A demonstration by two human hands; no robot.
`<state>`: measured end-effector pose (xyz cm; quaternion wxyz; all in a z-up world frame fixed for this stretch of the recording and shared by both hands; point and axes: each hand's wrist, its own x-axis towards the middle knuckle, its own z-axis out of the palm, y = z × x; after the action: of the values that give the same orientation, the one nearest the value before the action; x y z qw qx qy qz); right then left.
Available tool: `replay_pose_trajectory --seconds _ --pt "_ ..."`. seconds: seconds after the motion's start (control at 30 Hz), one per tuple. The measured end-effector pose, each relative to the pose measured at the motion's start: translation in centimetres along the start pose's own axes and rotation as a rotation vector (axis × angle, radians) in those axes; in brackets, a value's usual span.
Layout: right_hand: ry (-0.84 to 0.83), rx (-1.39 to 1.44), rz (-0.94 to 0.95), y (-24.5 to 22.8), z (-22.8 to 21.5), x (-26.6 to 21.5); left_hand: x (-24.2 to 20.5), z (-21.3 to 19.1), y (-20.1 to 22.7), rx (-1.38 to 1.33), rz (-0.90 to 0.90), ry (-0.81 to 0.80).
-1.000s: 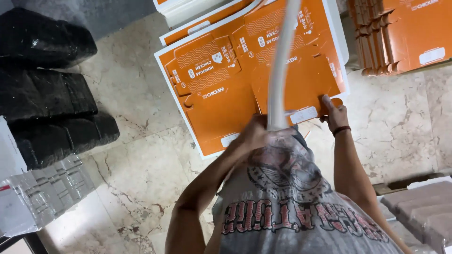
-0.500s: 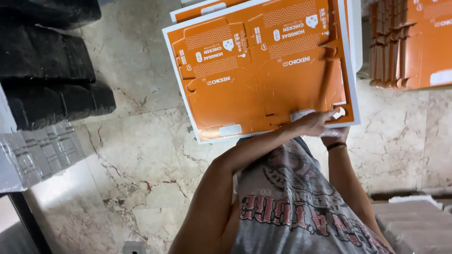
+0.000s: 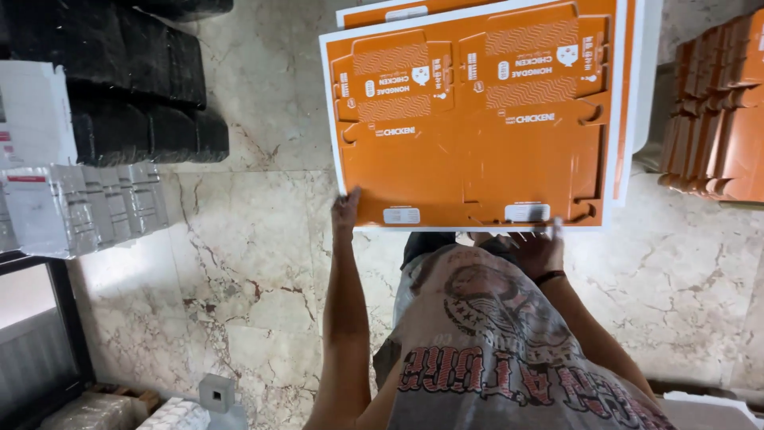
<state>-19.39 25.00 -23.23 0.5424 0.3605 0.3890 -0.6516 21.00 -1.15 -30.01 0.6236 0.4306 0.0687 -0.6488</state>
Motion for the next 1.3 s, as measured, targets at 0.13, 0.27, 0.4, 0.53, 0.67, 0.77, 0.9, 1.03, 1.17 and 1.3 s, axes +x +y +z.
replay_pose_trajectory --seconds 0.13,0.27,0.4,0.53,0.67,0.77,0.9,1.03,1.17,1.3 --pt "-0.010 -0.274 0.009 3.2 1.9 3.0 -4.9 3.1 3.2 1.802 0.073 -0.015" --pt "0.076 -0.382 -0.181 4.5 -0.2 3.5 -5.7 -2.7 4.1 1.984 -0.067 -0.122" --pt "0.079 -0.319 -0.274 4.3 -6.9 6.9 -11.3 -3.7 5.4 1.369 -0.632 -0.095" --pt "0.071 -0.155 -0.273 8.7 -13.1 10.8 -3.6 -1.2 8.8 2.358 -0.665 -0.310" --pt "0.078 -0.106 -0.336 10.7 -8.7 8.4 -2.7 21.3 8.1 2.371 0.415 -0.427" --pt "0.070 -0.178 -0.389 11.1 -8.7 7.5 3.6 26.1 -3.3 1.835 1.077 -0.968" --pt "0.127 -0.175 -0.356 11.4 -5.3 3.0 5.4 29.4 -15.4 2.214 0.532 -1.224" --pt "0.170 -0.165 -0.359 10.7 -6.0 4.3 2.5 32.7 -20.7 2.246 0.652 -1.073" --pt "0.203 -0.042 -0.353 11.6 -8.5 5.2 -2.9 38.8 -17.3 2.264 -0.015 -1.061" --pt "0.180 -0.029 -0.327 11.6 -8.7 5.4 -2.0 38.9 -19.2 2.335 -0.058 -1.088"
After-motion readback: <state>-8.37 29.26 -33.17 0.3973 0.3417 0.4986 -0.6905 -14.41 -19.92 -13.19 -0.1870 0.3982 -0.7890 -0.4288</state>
